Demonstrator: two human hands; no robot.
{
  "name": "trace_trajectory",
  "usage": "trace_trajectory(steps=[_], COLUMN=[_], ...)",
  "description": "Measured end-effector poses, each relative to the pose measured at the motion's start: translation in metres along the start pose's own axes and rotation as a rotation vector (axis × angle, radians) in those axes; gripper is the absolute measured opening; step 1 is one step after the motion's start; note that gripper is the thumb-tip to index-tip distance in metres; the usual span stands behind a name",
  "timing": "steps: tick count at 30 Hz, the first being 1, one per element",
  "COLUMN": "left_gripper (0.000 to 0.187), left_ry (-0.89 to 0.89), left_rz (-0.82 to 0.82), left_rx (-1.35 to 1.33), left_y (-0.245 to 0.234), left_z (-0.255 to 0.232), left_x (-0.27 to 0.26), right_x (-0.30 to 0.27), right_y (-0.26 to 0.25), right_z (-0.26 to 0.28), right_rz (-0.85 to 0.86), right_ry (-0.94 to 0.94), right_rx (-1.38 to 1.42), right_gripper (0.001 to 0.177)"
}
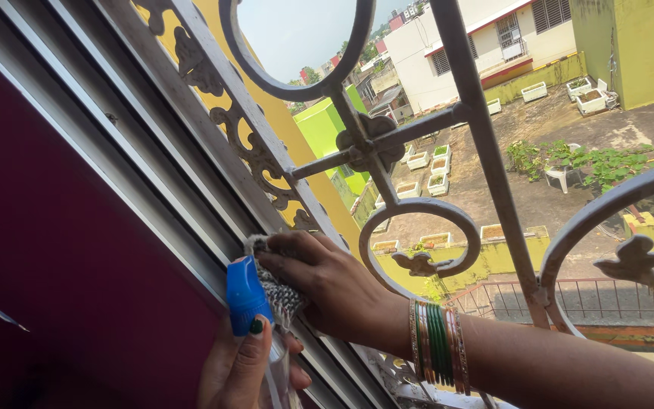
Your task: The person cleans a window track by spraying it with a liquid from a bottle and wiping the metal grooves with a cloth.
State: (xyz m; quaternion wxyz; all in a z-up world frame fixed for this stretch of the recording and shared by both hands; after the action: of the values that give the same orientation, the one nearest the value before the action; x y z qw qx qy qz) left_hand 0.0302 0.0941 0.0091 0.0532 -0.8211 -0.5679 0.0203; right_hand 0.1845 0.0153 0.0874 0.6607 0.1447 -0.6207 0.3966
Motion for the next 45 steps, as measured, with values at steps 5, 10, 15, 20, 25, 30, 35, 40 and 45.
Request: trace_trajectory(steps=[5, 10, 15, 20, 25, 30, 35, 40, 45], left_gripper=[0.075, 0.075, 0.075, 0.066, 0.068, 0.070, 0.076, 0.077, 0.075], left_ry=[0.076, 0.071, 0.043, 0.138, 0.088, 0.117, 0.074, 0.058, 0.139], left_rz=[-0.033, 0.021, -0.004, -0.066, -0.098, -0.031, -0.048, -0.055, -0.067], left_rx=[0.006, -0.033, 0.000, 0.021, 0.034, 0.001, 0.148, 0.168, 0.189], left_y=[-0.012, -0.006, -0.014, -0.029, -0.038, -0.034, -0.043, -0.030, -0.019], left_z=[-0.032, -0.016, -0.027, -0.071, -0.064, -0.056, -0.093, -0.096, -0.102], left_x=[-0.002, -0.006, 0.000, -0.001, 0.010, 0.022, 0.028, 0.023, 0.014], right_x=[0.033, 0.009, 0.023, 0.070, 0.053, 0.053, 0.091, 0.074, 0.073], right_y=[-0.008, 0.007, -0.004, -0.015, -0.010, -0.017, -0.026, -0.017, -0.019], right_z=[0.004, 0.016, 0.010, 0.012, 0.016, 0.011, 0.014, 0.028, 0.029], right_rz=[-0.131, -0.052, -0.021, -0.149, -0.147, -0.111, -0.204, -0.186, -0.104], right_ry=[-0.057, -0.122, -0.024, -0.076, -0.078, -0.071, -0.110, -0.171, -0.137], right_rx=[-0.041, -0.148, 0.007, -0.088, -0.115, -0.062, -0.052, -0.170, -0.158], right_gripper=[0.075, 0.060, 0.057, 0.070, 0.064, 0.058, 0.059, 0.059, 0.047])
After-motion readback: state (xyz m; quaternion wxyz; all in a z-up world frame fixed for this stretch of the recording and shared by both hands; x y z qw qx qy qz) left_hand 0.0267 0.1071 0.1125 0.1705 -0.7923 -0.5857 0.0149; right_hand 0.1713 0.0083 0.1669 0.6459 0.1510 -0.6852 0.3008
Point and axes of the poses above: each hand's wrist, its own x-axis towards the middle knuckle, its own y-axis out of the palm, z = x × y, the point moved 9 cm from there along x, towards the middle knuckle, and after that the axes turned 2 degrees about -z, right-handed, at the moved point
